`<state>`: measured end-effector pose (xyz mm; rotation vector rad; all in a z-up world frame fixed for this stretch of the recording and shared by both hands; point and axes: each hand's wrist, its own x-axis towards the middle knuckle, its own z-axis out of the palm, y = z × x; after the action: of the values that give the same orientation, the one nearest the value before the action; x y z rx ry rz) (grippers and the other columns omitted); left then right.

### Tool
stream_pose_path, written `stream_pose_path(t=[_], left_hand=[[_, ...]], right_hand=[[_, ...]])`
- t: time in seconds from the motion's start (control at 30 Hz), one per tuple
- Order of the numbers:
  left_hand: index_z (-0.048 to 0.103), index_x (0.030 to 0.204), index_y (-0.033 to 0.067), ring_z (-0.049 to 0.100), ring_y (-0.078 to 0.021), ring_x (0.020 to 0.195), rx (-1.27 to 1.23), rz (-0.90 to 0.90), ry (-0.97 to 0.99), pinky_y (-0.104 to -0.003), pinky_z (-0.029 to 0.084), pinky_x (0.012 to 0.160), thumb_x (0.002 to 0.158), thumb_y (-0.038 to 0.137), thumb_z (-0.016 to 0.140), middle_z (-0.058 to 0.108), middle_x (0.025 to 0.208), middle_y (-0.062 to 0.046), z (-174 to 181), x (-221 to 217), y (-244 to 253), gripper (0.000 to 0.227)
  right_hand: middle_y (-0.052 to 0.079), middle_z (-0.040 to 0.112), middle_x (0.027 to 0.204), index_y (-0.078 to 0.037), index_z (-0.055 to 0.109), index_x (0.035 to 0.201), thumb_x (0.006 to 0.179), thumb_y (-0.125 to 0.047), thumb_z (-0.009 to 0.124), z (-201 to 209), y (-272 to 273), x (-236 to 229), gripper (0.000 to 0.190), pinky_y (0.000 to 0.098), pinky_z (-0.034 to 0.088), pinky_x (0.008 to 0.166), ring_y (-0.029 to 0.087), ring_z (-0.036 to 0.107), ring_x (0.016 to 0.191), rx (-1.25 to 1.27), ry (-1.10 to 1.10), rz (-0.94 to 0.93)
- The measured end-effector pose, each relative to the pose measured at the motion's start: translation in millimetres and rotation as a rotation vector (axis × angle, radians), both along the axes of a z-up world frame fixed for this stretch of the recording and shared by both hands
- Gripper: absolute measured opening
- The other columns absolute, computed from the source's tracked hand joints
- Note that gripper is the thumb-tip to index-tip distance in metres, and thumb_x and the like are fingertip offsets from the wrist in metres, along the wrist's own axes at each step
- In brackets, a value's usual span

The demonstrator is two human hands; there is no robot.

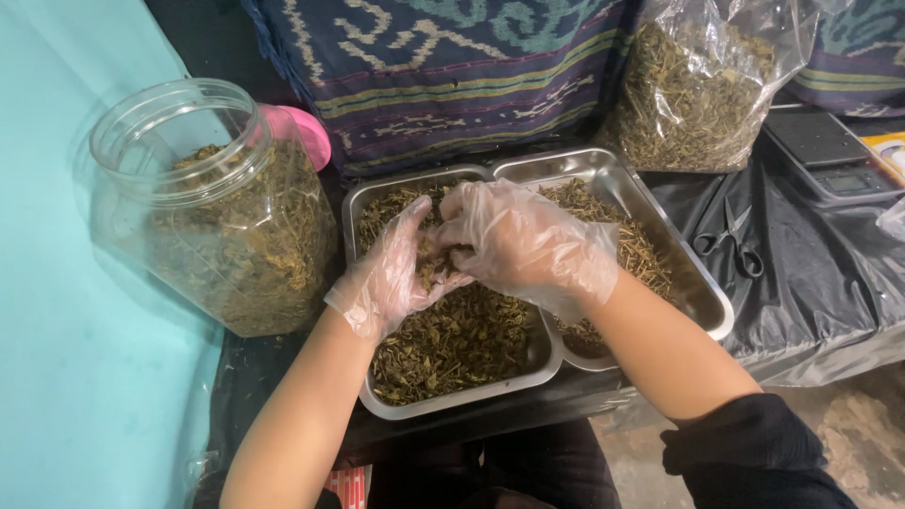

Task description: Sorting and inspecting dried herbs or tea leaves in a divided metal tray

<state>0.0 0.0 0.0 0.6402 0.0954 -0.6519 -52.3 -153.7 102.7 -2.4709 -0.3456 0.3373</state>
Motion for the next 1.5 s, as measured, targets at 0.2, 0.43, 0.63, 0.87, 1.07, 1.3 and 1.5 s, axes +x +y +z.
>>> stream_pose_path(t=[0.2, 0.43, 0.63, 0.87, 1.07, 1.3, 1.5], left_hand=[[0.069, 0.085, -0.0023, 0.060, -0.0303, 0.050, 0.243, 0.018, -0.025, -0.038, 0.060, 0.050, 0.079, 0.060, 0.064, 0.066, 0.071, -0.025, 12, -3, -4, 0.063], [0.064, 0.102, -0.0055, 0.063, -0.0322, 0.075, 0.378, -0.077, -0.144, -0.039, 0.056, 0.062, 0.081, 0.064, 0.059, 0.063, 0.091, -0.024, 5, -2, 5, 0.073], [0.059, 0.117, -0.0065, 0.063, -0.0447, 0.104, -0.059, -0.062, -0.045, -0.053, 0.054, 0.087, 0.089, 0.049, 0.060, 0.062, 0.116, -0.032, -32, 8, 11, 0.062], [0.058, 0.117, -0.0099, 0.059, -0.0486, 0.113, 0.011, 0.059, 0.054, -0.058, 0.053, 0.086, 0.087, 0.044, 0.064, 0.059, 0.122, -0.034, -24, 10, 5, 0.061], [0.056, 0.099, -0.0075, 0.062, -0.0422, 0.105, 0.302, 0.173, 0.144, -0.048, 0.058, 0.076, 0.074, 0.044, 0.075, 0.057, 0.115, -0.025, 21, -17, -8, 0.061], [0.060, 0.108, -0.0064, 0.060, -0.0513, 0.109, 0.087, 0.130, 0.210, -0.056, 0.057, 0.081, 0.078, 0.037, 0.075, 0.059, 0.122, -0.032, 14, -1, -7, 0.055], [0.060, 0.114, -0.0042, 0.066, -0.0448, 0.103, 0.009, -0.073, 0.266, -0.042, 0.063, 0.059, 0.080, 0.037, 0.074, 0.060, 0.121, -0.031, 18, 9, 2, 0.056]], right_hand=[[0.004, 0.071, 0.105, -0.012, 0.063, 0.109, 0.089, -0.015, 0.064, 8, -1, 4, 0.020, 0.0360, 0.055, 0.090, 0.021, 0.069, 0.102, 0.020, -0.006, 0.089], [0.011, 0.071, 0.102, -0.007, 0.073, 0.103, 0.090, -0.011, 0.063, 13, -10, 8, 0.016, 0.0369, 0.057, 0.086, 0.025, 0.070, 0.096, 0.152, -0.045, 0.072], [0.015, 0.069, 0.095, -0.003, 0.073, 0.097, 0.084, -0.002, 0.061, -2, -26, 15, 0.018, 0.0326, 0.056, 0.071, 0.021, 0.066, 0.078, 0.501, -0.142, 0.186], [0.016, 0.068, 0.099, -0.004, 0.074, 0.085, 0.078, 0.005, 0.067, 12, -19, 2, 0.013, 0.0387, 0.058, 0.078, 0.027, 0.068, 0.088, 0.583, -0.237, 0.133], [0.013, 0.070, 0.097, -0.007, 0.075, 0.088, 0.078, 0.001, 0.068, -17, -19, 23, 0.015, 0.0369, 0.058, 0.079, 0.024, 0.069, 0.087, 0.536, -0.143, -0.015], [0.011, 0.070, 0.100, -0.008, 0.074, 0.088, 0.081, 0.002, 0.065, 12, -9, 3, 0.016, 0.0398, 0.056, 0.089, 0.026, 0.068, 0.095, 0.463, -0.050, -0.085], [0.015, 0.069, 0.104, -0.003, 0.071, 0.090, 0.083, 0.003, 0.065, 26, -10, -2, 0.011, 0.0411, 0.057, 0.088, 0.028, 0.069, 0.097, 0.451, 0.007, -0.153]])
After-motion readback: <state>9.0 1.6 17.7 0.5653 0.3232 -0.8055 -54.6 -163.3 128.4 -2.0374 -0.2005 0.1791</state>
